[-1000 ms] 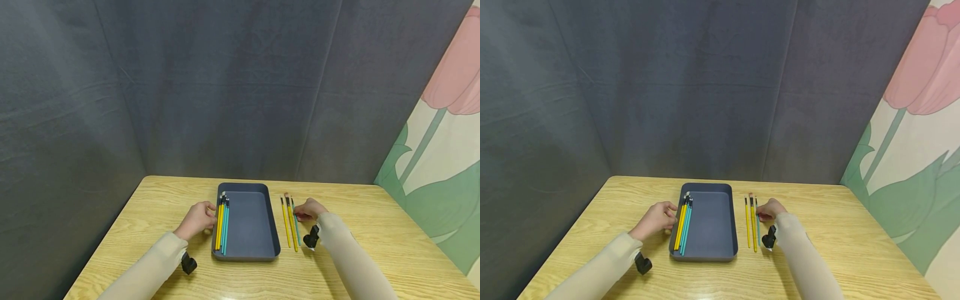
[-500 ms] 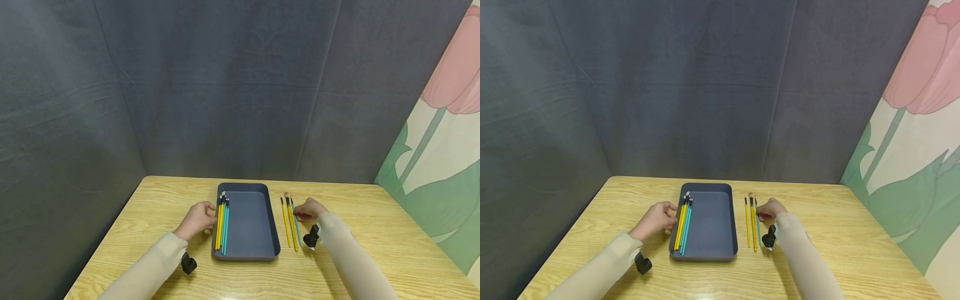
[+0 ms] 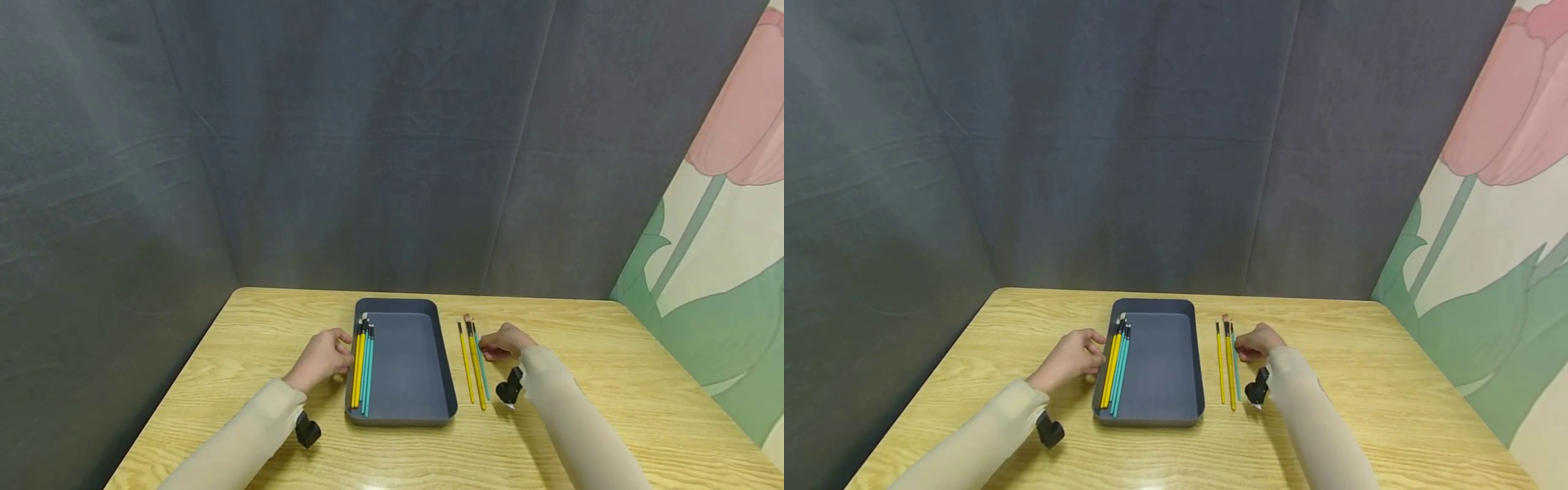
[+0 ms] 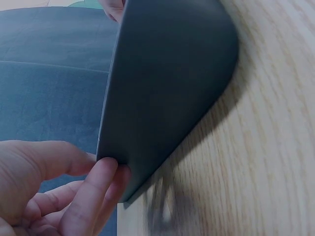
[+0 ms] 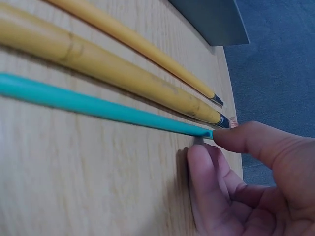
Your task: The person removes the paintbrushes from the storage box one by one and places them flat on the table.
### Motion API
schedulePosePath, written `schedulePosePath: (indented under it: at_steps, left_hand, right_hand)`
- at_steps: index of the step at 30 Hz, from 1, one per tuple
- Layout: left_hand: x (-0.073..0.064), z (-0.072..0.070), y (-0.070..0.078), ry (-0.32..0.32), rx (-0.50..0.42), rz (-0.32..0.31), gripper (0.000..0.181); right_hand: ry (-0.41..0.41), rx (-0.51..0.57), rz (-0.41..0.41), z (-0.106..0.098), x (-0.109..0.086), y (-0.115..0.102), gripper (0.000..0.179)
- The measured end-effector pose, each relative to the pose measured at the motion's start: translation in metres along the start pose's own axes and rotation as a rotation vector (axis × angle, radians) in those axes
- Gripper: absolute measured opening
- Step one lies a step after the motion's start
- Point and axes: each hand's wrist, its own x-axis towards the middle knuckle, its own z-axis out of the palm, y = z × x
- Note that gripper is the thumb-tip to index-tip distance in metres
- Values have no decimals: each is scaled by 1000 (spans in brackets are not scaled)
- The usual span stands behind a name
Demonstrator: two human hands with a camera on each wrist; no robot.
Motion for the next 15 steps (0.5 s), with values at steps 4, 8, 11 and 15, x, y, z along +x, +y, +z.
schedulePosePath:
  at_steps: [4,8,11,15]
  left_hand:
    - [0,0,0,-1,-4,-4,33]
    - [0,0,0,6,-8,2,34]
    - [-1,1,0,13,-12,10,34]
    - [-1,1,1,17,-16,12,34]
  right_hand:
    - [-30,34,-18,-3,-1,-1,18]
    - [-89,87,-57,-7,-2,-3,20]
    - [-136,95,-96,-9,-5,-6,29]
    - [-187,105,-135,-9,-7,-15,41]
